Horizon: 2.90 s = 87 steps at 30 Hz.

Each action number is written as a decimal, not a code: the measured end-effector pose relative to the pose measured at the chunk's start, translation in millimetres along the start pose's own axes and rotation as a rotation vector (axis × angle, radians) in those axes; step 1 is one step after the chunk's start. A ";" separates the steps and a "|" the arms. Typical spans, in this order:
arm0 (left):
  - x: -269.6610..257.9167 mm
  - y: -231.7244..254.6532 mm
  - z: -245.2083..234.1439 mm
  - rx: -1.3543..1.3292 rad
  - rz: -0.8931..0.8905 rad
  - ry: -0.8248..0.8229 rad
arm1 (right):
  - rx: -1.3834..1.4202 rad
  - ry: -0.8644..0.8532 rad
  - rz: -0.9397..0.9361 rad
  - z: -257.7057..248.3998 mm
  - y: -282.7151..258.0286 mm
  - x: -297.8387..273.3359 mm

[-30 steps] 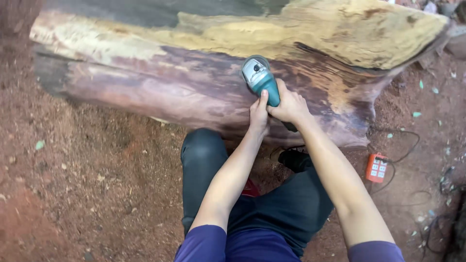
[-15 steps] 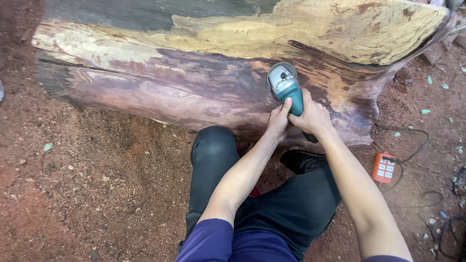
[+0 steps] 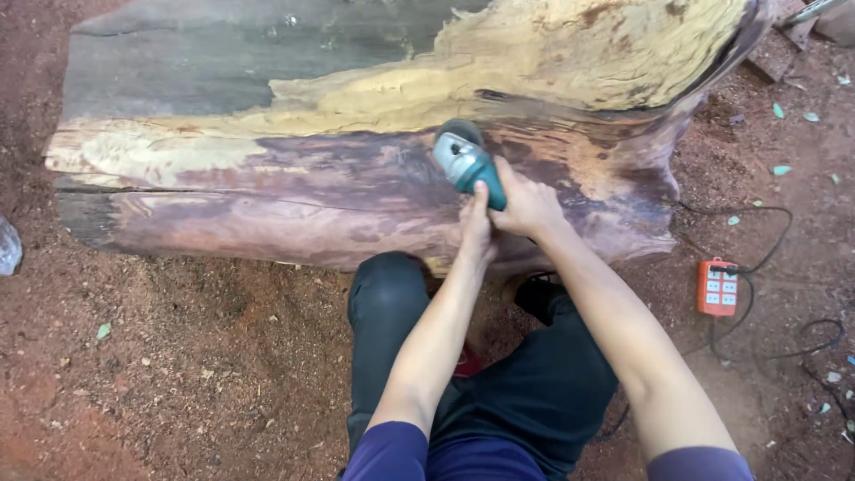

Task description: Sanding a large wooden slab using an angle grinder

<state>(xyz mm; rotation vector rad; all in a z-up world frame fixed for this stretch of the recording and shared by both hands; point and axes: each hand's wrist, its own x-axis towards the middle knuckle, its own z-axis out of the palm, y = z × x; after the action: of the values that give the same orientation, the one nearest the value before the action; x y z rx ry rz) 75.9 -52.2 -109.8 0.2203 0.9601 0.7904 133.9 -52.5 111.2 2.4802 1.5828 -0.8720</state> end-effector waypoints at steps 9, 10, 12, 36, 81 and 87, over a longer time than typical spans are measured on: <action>-26.3 -9.4 26.3 0.010 -0.072 -0.127 | 0.021 -0.013 0.162 7.5 25.8 -13.4; -22.6 -4.1 24.5 0.001 -0.058 -0.123 | 0.014 -0.011 0.147 4.3 19.0 -7.6; -15.6 5.9 18.6 -0.095 -0.043 -0.088 | -0.044 -0.024 0.109 0.4 5.3 3.1; -9.3 31.2 12.0 -0.237 0.067 0.030 | -0.146 -0.039 0.021 -5.7 -42.5 23.5; -51.3 30.5 63.7 -0.215 -0.042 -0.036 | -0.092 0.103 -0.053 -5.7 31.4 10.2; -17.3 -12.6 39.9 -0.152 -0.034 -0.043 | -0.062 0.047 -0.016 -7.4 37.3 11.0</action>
<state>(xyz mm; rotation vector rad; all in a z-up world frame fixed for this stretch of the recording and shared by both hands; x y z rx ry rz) 108.6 -66.4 -81.8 0.0877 0.8571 0.8201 172.2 -58.3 103.2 2.4664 1.6197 -0.7599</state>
